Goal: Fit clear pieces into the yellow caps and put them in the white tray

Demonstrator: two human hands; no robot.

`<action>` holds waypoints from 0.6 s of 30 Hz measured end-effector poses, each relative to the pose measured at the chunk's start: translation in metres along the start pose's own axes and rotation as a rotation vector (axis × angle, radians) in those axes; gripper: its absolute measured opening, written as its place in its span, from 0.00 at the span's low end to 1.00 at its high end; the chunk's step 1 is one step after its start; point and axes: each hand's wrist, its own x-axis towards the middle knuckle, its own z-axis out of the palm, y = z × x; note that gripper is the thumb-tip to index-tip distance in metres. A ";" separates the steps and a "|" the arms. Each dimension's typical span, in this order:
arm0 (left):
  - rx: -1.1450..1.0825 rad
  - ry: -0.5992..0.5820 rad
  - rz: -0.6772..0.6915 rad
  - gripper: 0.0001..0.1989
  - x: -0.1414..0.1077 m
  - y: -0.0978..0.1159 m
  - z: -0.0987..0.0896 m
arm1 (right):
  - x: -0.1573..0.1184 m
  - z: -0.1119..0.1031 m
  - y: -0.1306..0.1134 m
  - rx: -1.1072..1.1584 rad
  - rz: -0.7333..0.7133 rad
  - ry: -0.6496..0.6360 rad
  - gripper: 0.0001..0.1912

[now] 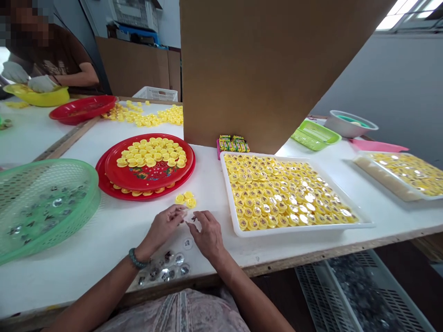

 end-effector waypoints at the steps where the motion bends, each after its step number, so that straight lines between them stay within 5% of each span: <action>1: 0.174 0.055 0.053 0.15 0.006 0.000 -0.005 | -0.002 0.000 0.003 0.006 0.019 -0.003 0.12; 5: 0.673 0.035 0.305 0.18 0.034 0.002 -0.018 | -0.010 0.001 0.012 0.030 0.038 -0.028 0.12; 8: 0.842 -0.064 0.325 0.17 0.047 0.001 -0.020 | -0.011 0.002 0.014 0.061 0.029 -0.045 0.13; 12: 0.882 -0.065 0.286 0.16 0.039 -0.004 -0.016 | -0.010 0.000 0.013 0.121 0.053 -0.055 0.14; 18: 0.660 -0.033 0.288 0.20 0.003 -0.010 -0.015 | -0.005 -0.003 0.011 0.150 0.042 -0.128 0.14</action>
